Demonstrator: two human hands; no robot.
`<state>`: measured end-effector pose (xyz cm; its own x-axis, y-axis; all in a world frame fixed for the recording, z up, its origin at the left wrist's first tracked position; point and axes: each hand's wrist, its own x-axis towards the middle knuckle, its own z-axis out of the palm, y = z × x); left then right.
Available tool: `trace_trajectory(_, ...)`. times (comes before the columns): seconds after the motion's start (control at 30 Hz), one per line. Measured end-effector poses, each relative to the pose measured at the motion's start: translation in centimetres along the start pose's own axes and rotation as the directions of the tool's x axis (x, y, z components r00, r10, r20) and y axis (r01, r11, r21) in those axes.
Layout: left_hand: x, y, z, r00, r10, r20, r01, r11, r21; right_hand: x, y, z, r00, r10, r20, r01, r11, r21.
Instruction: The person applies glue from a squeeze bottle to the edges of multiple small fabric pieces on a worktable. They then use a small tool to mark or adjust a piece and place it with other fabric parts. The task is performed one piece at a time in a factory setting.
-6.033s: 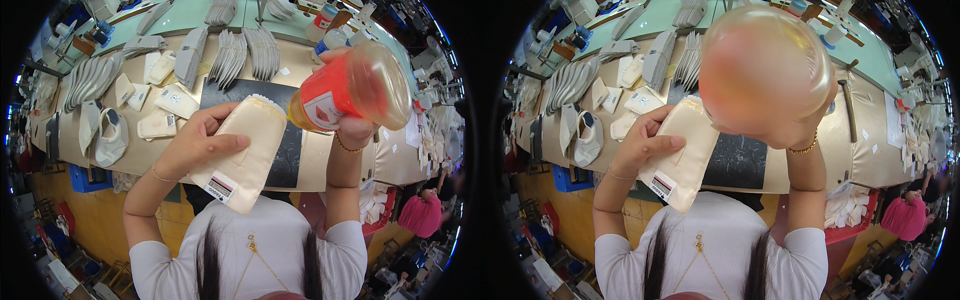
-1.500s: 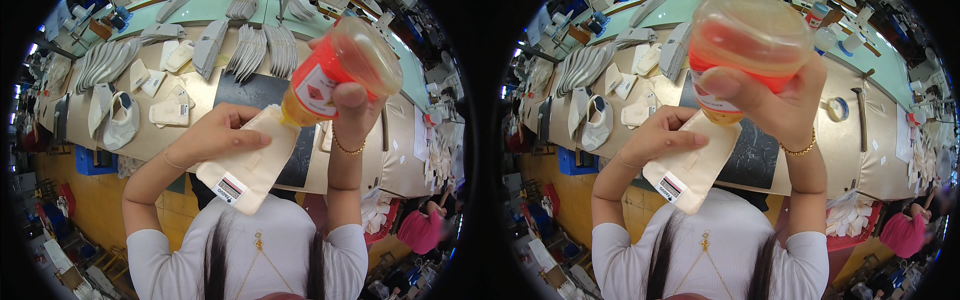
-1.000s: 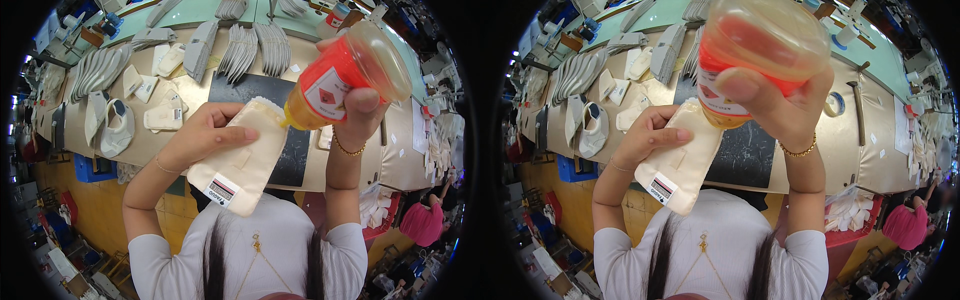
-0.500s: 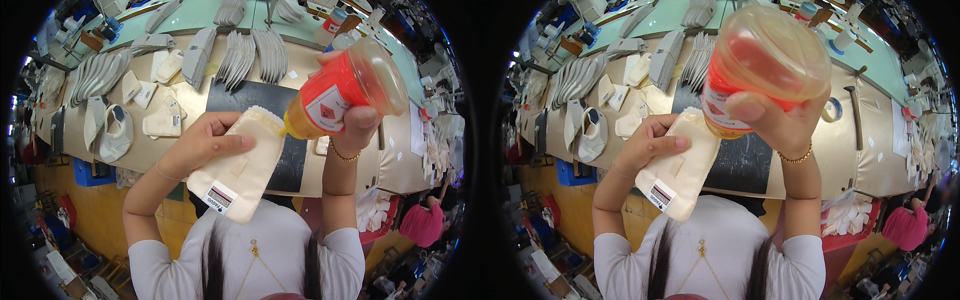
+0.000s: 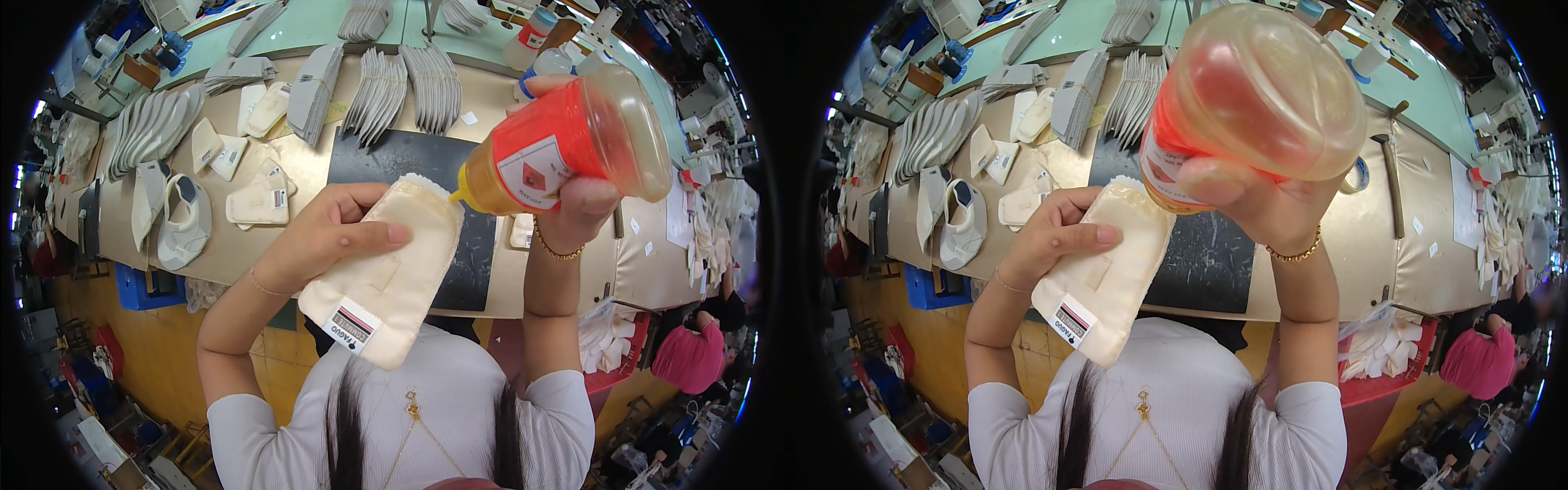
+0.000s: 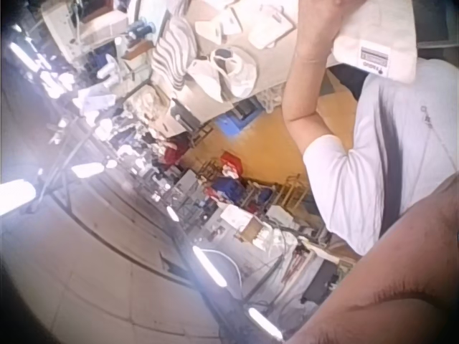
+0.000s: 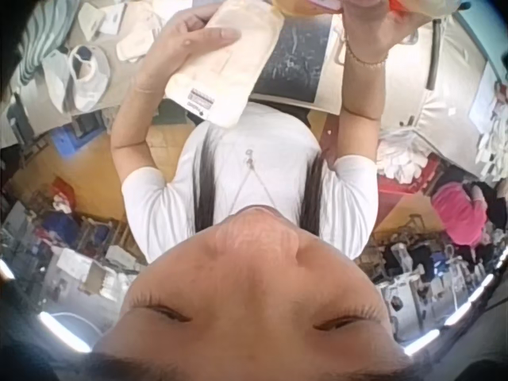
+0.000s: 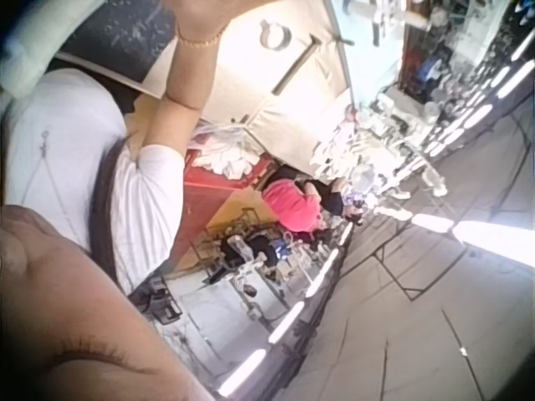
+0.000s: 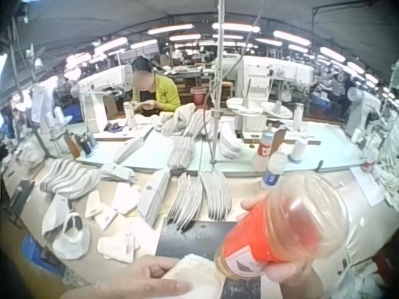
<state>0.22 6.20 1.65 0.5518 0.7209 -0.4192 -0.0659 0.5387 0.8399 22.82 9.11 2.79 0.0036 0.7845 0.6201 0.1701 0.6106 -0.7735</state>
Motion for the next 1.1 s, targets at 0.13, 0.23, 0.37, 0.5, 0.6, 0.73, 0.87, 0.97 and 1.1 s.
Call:
trace_trajectory(0.13,-0.1,0.0,0.0,1.0,-0.01,-0.016,0.01,1.0,-0.001,-0.3,0.3,-0.5,0.999,-0.014,0.03,0.015,0.999,-0.037)
trace_trajectory(0.23,-0.1,0.0,0.1,1.0,-0.024,-0.001,0.024,1.0,0.0,0.0,-0.3,-0.2,0.999,0.011,0.036,-0.012,1.0,0.024)
trace_trajectory(0.37,0.1,-0.3,0.2,0.996,-0.021,0.082,0.019,1.0,0.019,0.8,-1.4,1.0,0.999,0.027,0.043,-0.03,0.996,0.081)
trace_trajectory(0.5,0.2,-0.5,0.6,0.993,-0.012,0.113,0.01,1.0,0.017,1.1,-1.2,1.8,1.0,0.006,0.031,-0.008,0.998,0.056)
trace_trajectory(0.6,0.3,-0.6,0.7,0.994,-0.008,0.106,0.007,1.0,0.015,1.1,-0.6,1.6,0.999,-0.006,0.048,0.003,0.999,0.053)
trace_trajectory(0.73,0.5,-0.7,0.6,0.995,0.003,0.099,-0.009,0.998,0.056,0.6,-0.4,0.4,0.997,-0.002,0.08,0.001,1.0,0.02)
trace_trajectory(0.87,0.7,-0.5,0.7,0.999,-0.012,0.05,0.009,0.997,0.072,-0.5,0.4,-1.8,0.994,0.005,0.11,-0.001,0.999,-0.037)
trace_trajectory(0.97,1.1,-0.5,1.0,0.999,-0.003,0.036,0.001,0.999,0.053,-1.7,0.8,-3.7,0.996,0.025,0.085,-0.022,0.999,-0.041)
trace_trajectory(1.1,2.5,-1.0,1.7,0.997,0.013,0.072,-0.013,1.0,0.008,-3.8,0.9,-5.6,0.994,0.071,-0.084,-0.068,0.997,0.042)
